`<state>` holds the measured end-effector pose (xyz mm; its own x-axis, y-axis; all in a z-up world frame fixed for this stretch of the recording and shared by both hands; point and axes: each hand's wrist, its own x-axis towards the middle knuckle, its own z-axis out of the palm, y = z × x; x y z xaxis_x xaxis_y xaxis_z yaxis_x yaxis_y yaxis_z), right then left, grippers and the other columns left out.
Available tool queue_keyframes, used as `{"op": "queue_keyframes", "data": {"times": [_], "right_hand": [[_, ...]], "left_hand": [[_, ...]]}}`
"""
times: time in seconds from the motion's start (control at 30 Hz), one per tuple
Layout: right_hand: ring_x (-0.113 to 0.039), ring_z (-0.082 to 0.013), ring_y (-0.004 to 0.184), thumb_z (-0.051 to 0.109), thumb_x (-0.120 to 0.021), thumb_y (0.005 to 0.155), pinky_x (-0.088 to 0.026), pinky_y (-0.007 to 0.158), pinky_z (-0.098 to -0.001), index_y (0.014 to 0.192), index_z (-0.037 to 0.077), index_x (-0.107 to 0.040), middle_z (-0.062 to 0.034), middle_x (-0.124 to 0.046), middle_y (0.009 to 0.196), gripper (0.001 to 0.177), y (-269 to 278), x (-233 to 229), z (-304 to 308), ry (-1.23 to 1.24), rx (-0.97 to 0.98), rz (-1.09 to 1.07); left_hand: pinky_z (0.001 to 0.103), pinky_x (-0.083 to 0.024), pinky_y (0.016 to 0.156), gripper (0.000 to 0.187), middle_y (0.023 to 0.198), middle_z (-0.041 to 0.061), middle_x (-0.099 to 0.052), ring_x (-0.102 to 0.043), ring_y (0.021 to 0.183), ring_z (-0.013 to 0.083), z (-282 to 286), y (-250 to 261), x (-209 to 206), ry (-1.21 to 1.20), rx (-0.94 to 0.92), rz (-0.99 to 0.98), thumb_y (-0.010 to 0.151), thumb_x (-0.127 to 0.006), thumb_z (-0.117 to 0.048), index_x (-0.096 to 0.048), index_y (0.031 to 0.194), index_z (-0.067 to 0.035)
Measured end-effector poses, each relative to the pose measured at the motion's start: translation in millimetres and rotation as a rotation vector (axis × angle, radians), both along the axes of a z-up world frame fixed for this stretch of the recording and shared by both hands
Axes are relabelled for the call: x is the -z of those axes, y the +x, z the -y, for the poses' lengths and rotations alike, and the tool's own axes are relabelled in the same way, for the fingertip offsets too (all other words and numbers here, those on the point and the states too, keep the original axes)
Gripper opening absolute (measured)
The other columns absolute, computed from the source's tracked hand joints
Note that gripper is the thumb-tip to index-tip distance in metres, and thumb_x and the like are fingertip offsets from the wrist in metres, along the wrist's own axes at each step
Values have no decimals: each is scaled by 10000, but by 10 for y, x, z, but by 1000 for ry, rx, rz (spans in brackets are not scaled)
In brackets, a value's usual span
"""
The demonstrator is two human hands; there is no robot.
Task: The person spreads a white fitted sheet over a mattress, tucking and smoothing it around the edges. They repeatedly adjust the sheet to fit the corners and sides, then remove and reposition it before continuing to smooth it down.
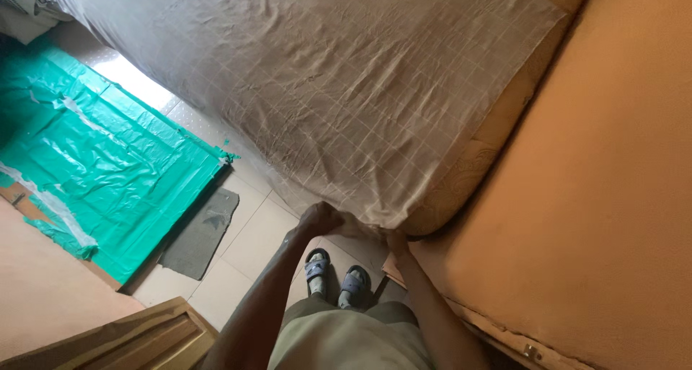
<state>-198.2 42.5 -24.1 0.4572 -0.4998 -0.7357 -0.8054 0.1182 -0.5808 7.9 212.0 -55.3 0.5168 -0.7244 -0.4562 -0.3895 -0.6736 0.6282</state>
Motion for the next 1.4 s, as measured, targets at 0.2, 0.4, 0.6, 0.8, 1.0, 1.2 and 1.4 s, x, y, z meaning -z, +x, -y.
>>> {"op": "queue_keyframes", "data": {"times": [0.2, 0.4, 0.6, 0.8, 1.0, 1.2, 1.4], "right_hand": [[-703, -267, 701, 121, -608, 954, -588, 610, -402, 1024, -81, -680, -179, -735, 853, 226, -133, 251, -182, 119, 167, 162], [-705, -267, 702, 123, -604, 957, -592, 612, -403, 1019, -81, -679, -179, -735, 857, 226, -118, 662, -260, 202, 170, 186], [-707, -267, 704, 125, -600, 960, -596, 613, -404, 1014, -80, -678, -180, -736, 860, 227, -19, 410, -448, 217, 182, 204], [-709, -266, 706, 128, -597, 962, -600, 615, -405, 1010, -80, -676, -181, -736, 863, 227, 212, -132, -647, 268, 203, 271], [-712, -266, 707, 130, -593, 965, -604, 616, -406, 1005, -79, -675, -181, -736, 866, 228, 708, -618, -420, 309, 211, 364], [-714, -266, 709, 132, -589, 968, -608, 618, -407, 1000, -79, -673, -182, -736, 870, 229, 1455, -1272, 776, 257, 412, 642], [-716, -265, 711, 134, -586, 971, -613, 620, -408, 996, -78, -672, -183, -736, 873, 231, 1863, -1322, 1663, 163, 843, 902]], "left_hand": [[420, -576, 810, 296, 881, 130, -758, -730, 811, 279, -156, -501, 399, 166, 587, 135, 914, -684, -363, -795, 865, -93], [426, -559, 855, 205, 974, 115, -757, -722, 895, 288, -660, -1054, 664, 20, 406, -217, 838, -711, -286, -807, 963, -156], [405, -563, 913, 272, 1055, 110, -770, -737, 974, 285, -814, -1028, 432, 171, -171, -251, 792, -705, -220, -805, 1043, -188], [407, -563, 924, 286, 1044, 143, -788, -747, 999, 295, -763, -769, -22, 188, -779, -302, 778, -694, -219, -831, 1016, -140], [400, -571, 792, 277, 881, 141, -799, -752, 833, 265, -814, -461, -268, 78, -944, -406, 806, -680, -255, -833, 942, -68], [347, -568, 694, 249, 797, 122, -779, -738, 720, 220, -614, 74, -155, 57, -847, -397, 815, -667, -222, -834, 895, -56], [377, -571, 706, 255, 821, 115, -788, -730, 701, 221, -325, 956, 187, -79, -641, -394, 842, -690, -261, -815, 898, -46]]}}
